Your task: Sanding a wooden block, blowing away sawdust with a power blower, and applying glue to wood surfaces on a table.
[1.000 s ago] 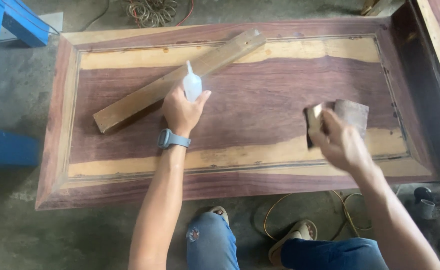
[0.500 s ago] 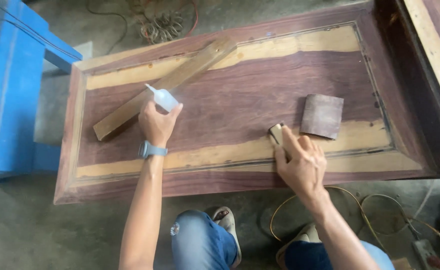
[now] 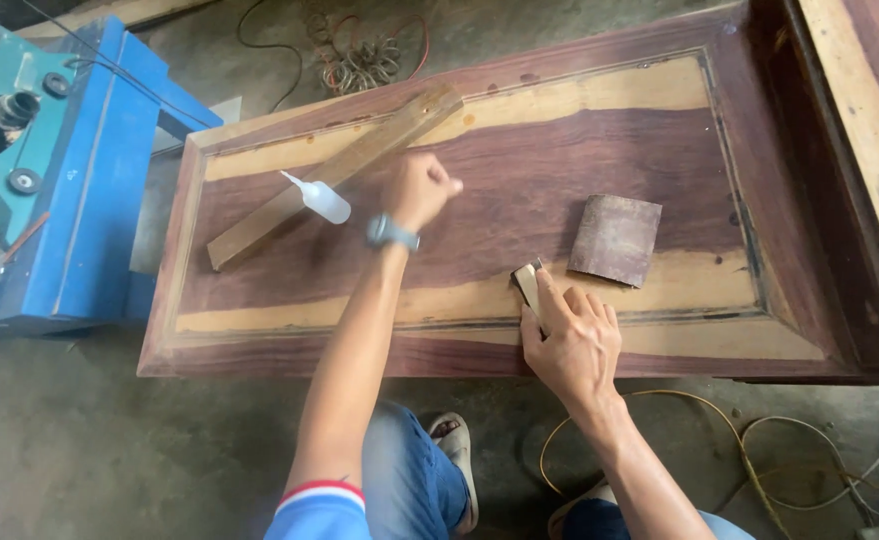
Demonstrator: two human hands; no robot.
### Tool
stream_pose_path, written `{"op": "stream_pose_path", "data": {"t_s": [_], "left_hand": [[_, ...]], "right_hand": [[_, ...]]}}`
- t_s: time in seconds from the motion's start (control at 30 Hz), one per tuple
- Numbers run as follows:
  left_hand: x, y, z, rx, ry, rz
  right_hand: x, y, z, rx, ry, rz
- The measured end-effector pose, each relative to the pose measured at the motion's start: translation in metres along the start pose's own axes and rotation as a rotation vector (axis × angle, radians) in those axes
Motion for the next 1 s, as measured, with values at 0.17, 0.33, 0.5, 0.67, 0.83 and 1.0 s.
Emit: {"op": "stream_pose_path", "data": {"t_s": [0.17, 0.33, 0.5, 0.67, 0.83, 1.0], "left_hand": [[-0.006, -0.003, -0.021, -0.111, -0.051, -0.045], [0.011, 0.013, -0.010, -0.062, -0.224, -0.045], [0.016, 0.002, -0.024, -0.077, -0.178, -0.143], [0.014, 0.007, -0.016, -0.082, -0.162, -0.142], [0.003, 0.015, -0.007, -0.101, -0.127, -0.075], [0.001, -0.001, -0.007, -0.189, -0.018, -0.025]], "right_hand": [[-0.001, 0.001, 0.000, -0.008, -0.003, -0.016], [0.000, 0.004, -0.001, 0.016, -0.022, -0.018], [-0.002, 0.003, -0.001, 0.001, -0.010, -0.042], [0.001, 0.005, 0.000, -0.002, -0.002, -0.039], [0.000, 0.005, 0.000, -0.003, -0.018, -0.037], [0.003, 0.004, 0.001, 0.000, -0.012, -0.022]]}}
Point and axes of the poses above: each hand's wrist, its own z-axis away from the middle knuckle, its own x-axis out of the palm, y = z × x, the point moved 8 cm from there along -z, towards the middle knuckle, and after that the axes turned 10 degrees about x, right-handed, at the moved point
